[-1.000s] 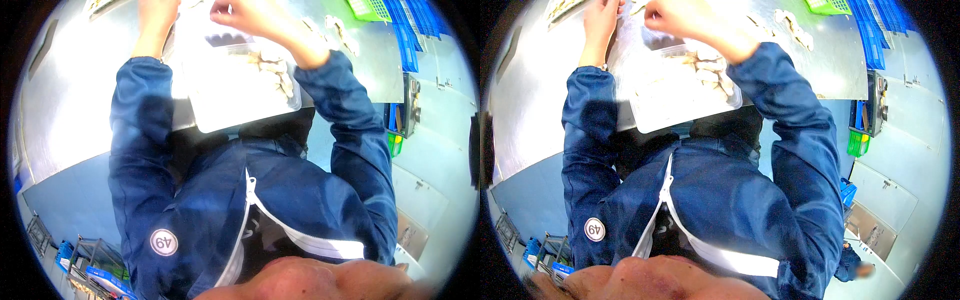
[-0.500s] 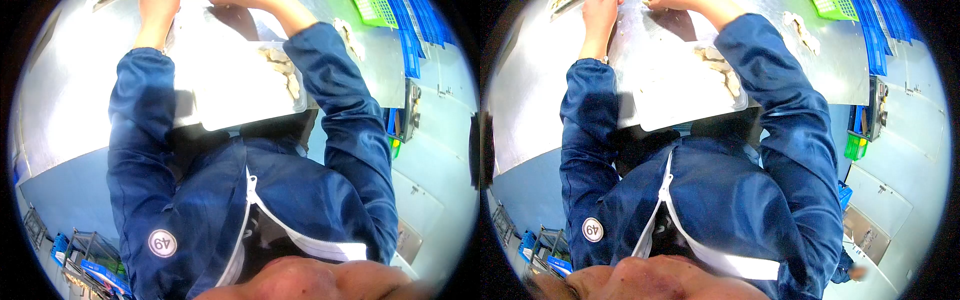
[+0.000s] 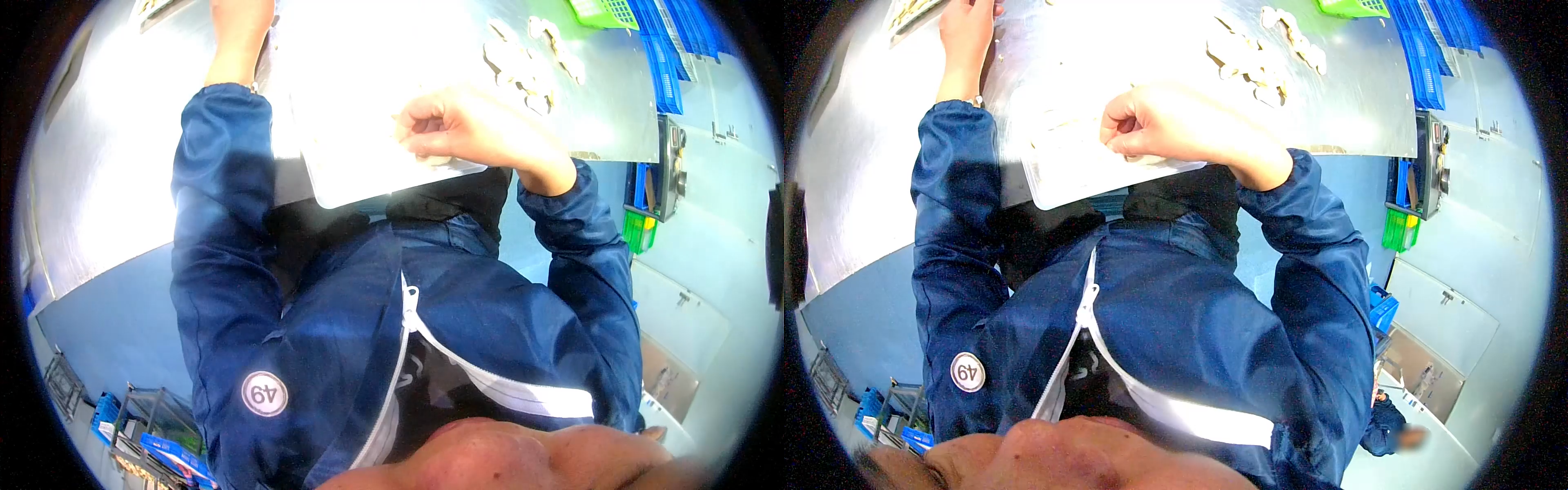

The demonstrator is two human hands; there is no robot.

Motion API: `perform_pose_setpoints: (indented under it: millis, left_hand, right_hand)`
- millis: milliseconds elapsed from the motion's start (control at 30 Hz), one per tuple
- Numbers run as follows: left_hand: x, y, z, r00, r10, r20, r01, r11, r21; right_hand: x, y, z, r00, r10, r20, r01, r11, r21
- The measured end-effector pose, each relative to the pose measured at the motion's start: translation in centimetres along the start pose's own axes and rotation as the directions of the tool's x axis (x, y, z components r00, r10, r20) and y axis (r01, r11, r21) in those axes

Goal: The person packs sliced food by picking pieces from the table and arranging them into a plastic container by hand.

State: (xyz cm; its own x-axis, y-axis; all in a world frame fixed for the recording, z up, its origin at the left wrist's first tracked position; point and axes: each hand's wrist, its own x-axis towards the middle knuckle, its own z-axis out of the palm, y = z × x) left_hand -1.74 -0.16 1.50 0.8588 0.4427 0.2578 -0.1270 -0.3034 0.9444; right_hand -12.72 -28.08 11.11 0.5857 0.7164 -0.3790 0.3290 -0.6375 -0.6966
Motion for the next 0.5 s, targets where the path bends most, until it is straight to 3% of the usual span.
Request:
perform_pose_setpoints:
  millis: [200, 400, 500]
  left_hand:
    - [0.4, -1.1, -0.4, 0.997, 0.079, 0.003, -0.079, 0.997, -0.024]
    - [0.3, -0.7, -0.3, 0.996, 0.086, -0.015, -0.086, 0.996, 0.005]
    - [0.2, -0.5, -0.2, 0.997, 0.083, -0.006, -0.083, 0.996, 0.019]
  right_hand:
    - [0.6, 0.4, 0.7, 0.997, -0.067, -0.030, 0.063, 0.993, -0.100]
    - [2.3, -0.3, -0.8, 0.983, -0.136, -0.125, 0.083, 0.928, -0.362]
    - [7.1, 0.9, -3.1, 0.925, -0.297, -0.236, 0.212, 0.920, -0.329]
